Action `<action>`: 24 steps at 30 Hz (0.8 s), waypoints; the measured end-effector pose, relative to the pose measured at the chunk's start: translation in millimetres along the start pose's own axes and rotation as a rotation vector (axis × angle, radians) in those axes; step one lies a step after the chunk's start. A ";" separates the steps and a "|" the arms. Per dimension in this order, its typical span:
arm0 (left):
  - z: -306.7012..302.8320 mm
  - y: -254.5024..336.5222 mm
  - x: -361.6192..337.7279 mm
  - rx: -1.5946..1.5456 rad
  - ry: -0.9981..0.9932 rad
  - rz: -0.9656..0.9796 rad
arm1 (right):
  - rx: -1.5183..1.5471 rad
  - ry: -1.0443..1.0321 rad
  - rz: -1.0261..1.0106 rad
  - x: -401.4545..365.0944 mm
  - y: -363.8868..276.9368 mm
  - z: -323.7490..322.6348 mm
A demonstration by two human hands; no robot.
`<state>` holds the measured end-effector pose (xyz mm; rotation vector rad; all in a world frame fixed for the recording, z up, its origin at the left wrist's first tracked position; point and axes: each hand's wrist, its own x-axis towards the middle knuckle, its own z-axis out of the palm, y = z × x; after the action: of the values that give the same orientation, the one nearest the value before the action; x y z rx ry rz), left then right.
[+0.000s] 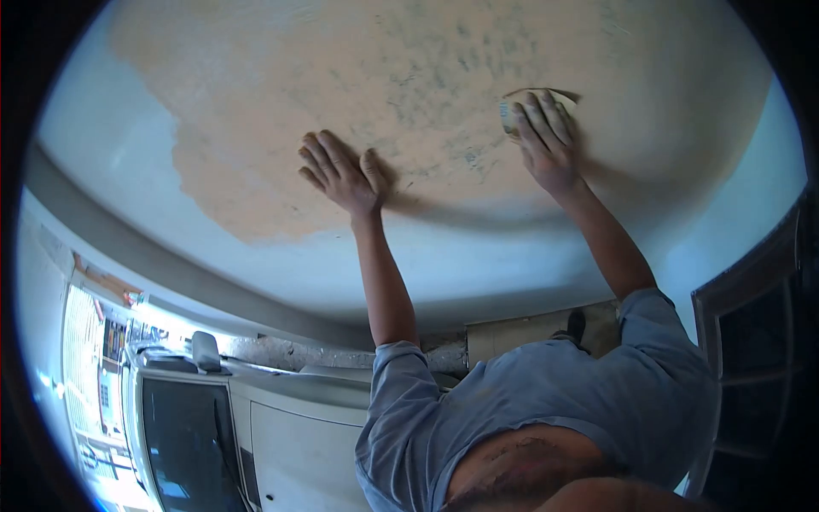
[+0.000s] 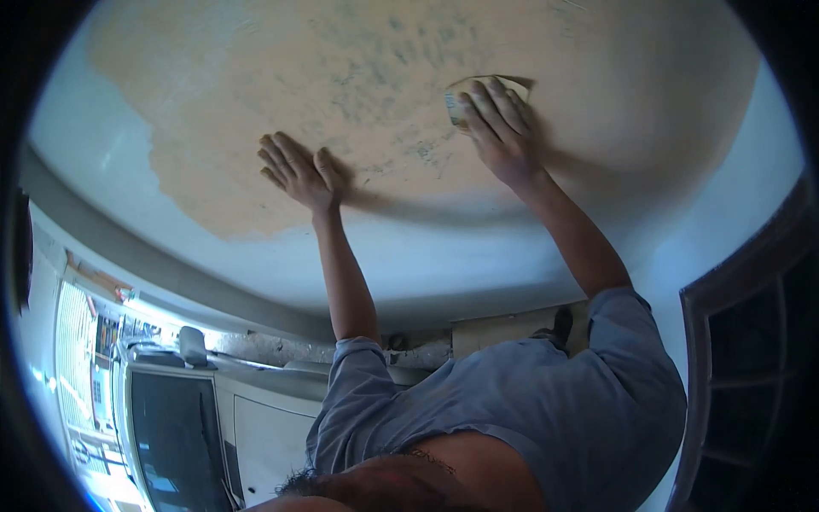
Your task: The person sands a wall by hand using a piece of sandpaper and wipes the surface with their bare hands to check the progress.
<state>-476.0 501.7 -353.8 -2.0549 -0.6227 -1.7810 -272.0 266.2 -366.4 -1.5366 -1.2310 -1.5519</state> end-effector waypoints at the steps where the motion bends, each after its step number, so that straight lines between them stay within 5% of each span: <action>1: 1.3 -1.5 -1.4 -0.002 0.007 -0.006 | -0.022 -0.012 0.000 5.9 -0.9 -0.3; 8: 1.4 -4.9 -1.8 0.023 0.019 0.000 | 0.171 0.048 -0.037 172.4 27.3 -12.9; 12: 1.0 -4.3 -1.1 0.017 0.034 -0.017 | 0.120 -0.001 -0.030 90.1 8.7 10.1; 15: 2.3 -3.9 -4.5 0.020 0.058 -0.033 | 0.177 -0.107 -0.118 -78.2 -12.2 20.1; 18: 6.9 -6.8 -5.1 0.039 0.106 0.002 | 0.178 -0.121 -0.089 -78.6 -10.5 16.3; 21: 4.4 -2.6 2.0 0.017 0.092 -0.013 | -0.023 0.017 -0.147 72.4 9.3 4.4; 24: 7.0 -7.9 -1.8 0.006 0.086 -0.002 | 0.063 -0.168 0.079 152.3 27.1 8.2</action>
<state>-474.6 511.9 -356.8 -1.9628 -0.6050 -1.8546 -263.4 290.5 -213.6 -1.6809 -1.2820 -1.3443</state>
